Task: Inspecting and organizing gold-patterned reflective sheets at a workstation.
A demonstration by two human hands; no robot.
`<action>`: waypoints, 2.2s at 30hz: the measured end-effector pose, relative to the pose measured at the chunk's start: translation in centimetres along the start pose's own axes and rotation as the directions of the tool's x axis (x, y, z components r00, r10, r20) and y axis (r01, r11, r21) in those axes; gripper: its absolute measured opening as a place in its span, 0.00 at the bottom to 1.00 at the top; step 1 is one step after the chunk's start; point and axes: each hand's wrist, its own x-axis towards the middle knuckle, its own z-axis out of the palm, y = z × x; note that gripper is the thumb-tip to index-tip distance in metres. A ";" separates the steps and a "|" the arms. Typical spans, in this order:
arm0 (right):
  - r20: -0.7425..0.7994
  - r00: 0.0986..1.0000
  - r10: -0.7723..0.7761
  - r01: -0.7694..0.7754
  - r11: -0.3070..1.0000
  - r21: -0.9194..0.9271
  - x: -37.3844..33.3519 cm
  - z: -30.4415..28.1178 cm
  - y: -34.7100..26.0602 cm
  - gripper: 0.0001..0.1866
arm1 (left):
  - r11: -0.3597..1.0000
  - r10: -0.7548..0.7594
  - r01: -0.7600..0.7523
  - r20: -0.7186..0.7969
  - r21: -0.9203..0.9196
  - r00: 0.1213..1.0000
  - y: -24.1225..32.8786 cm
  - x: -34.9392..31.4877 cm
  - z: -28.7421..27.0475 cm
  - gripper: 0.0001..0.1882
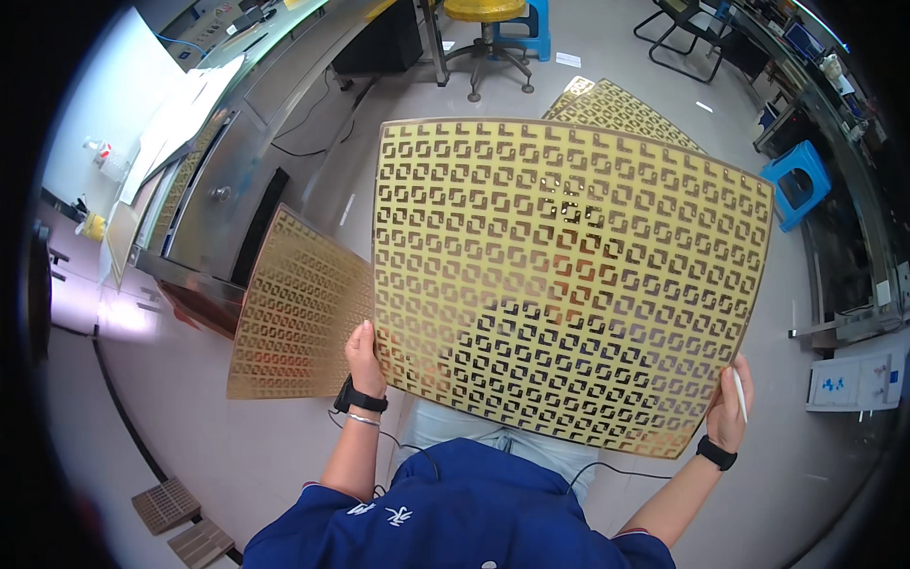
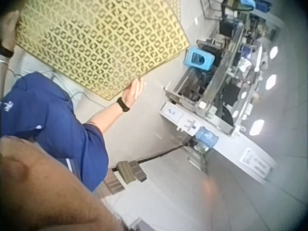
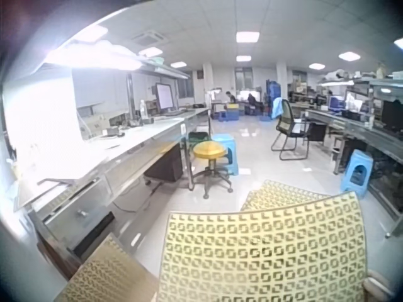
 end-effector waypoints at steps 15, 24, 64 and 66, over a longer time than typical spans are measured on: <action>0.018 1.000 -0.012 0.011 0.999 0.033 0.2 0.8 -1.1 0.15 | 0.998 -0.066 0.066 -0.019 -0.019 0.998 -1.0 0.0 0.1 0.14; -0.095 0.994 0.057 -0.050 0.996 0.071 1.5 2.7 -2.8 0.07 | 0.995 -0.077 0.077 0.001 -0.056 0.997 -1.6 -0.1 -0.7 0.14; -0.190 0.833 -0.519 0.519 0.853 -0.057 4.8 -1.3 -7.9 0.14 | 0.710 0.508 -0.372 0.068 -0.598 0.859 14.3 4.8 7.7 0.07; -0.223 0.793 -0.567 0.583 0.812 0.010 5.6 -1.5 -7.0 0.12 | 0.690 0.571 -0.402 0.112 -0.602 0.813 13.6 5.0 7.7 0.08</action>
